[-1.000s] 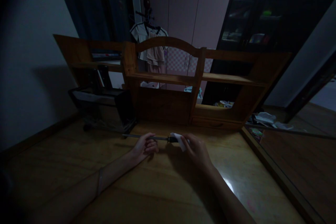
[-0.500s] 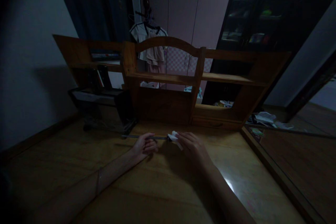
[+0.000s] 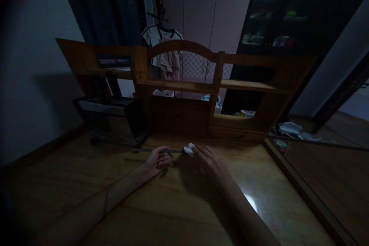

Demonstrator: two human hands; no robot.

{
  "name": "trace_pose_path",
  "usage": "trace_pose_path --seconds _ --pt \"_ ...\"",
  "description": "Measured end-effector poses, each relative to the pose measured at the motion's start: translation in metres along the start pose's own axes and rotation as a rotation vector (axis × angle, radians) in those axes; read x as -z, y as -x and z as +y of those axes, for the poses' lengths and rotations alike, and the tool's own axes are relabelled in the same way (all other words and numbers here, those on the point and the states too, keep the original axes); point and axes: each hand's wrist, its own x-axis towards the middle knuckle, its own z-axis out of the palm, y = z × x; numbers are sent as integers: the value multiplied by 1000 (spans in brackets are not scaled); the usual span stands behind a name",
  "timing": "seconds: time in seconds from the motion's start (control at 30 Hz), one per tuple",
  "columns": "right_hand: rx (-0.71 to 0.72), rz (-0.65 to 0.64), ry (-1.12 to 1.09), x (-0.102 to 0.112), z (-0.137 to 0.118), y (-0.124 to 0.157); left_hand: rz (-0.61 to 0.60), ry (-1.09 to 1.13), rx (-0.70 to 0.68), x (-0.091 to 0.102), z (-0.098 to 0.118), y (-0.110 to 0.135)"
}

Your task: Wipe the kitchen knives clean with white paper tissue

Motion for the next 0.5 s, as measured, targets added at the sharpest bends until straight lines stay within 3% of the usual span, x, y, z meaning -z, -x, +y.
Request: trace_pose_path --seconds 0.27,0.5 --pt "15 -17 30 -3 5 7 -15 -17 7 1 0 0" --pt "-93 24 -75 -5 2 6 1 -25 4 0 0 1"
